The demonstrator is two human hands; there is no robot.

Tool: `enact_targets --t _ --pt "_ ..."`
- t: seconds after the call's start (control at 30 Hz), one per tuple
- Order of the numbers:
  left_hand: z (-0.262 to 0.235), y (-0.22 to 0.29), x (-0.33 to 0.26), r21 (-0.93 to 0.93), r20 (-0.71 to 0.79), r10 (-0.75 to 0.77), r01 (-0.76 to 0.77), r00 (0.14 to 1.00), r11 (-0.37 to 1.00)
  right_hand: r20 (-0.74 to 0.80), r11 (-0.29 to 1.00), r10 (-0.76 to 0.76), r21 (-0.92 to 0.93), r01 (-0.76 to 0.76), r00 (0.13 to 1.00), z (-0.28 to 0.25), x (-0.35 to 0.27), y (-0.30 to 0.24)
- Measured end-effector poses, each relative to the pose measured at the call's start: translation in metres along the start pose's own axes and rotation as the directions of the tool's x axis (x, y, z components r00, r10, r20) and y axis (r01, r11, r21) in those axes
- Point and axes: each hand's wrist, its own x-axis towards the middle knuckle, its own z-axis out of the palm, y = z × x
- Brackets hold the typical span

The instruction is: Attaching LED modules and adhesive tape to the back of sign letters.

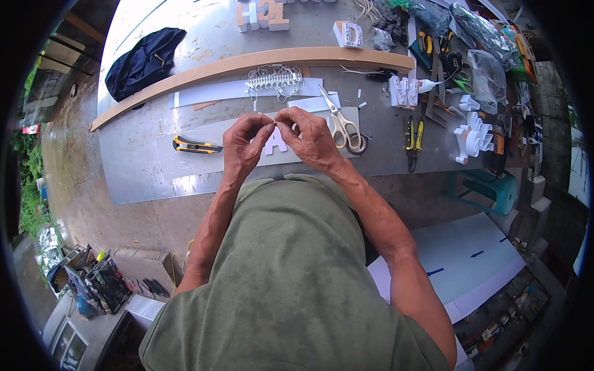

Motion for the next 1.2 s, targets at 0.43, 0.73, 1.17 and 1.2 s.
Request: enact_targets --t 0.43,0.73,1.17,1.2 --pt "0.003 0.006 0.004 0.237 0.008 0.182 -0.178 0.983 0.955 0.044 0.909 -0.257 -0.328 0.257 0.965 -0.006 0.004 0.005" --pt "0.003 0.011 0.013 0.221 0.081 0.22 -0.232 0.972 0.947 0.01 0.874 -0.3 -0.397 0.279 0.954 -0.007 0.008 0.005" --pt "0.004 0.01 0.029 0.218 0.242 0.297 -0.35 0.924 0.911 0.038 0.797 -0.321 -0.528 0.292 0.946 -0.008 0.01 -0.001" --pt "0.007 0.01 0.033 0.219 0.24 0.296 -0.349 0.924 0.911 0.01 0.777 -0.331 -0.564 0.278 0.944 -0.008 0.014 0.001"
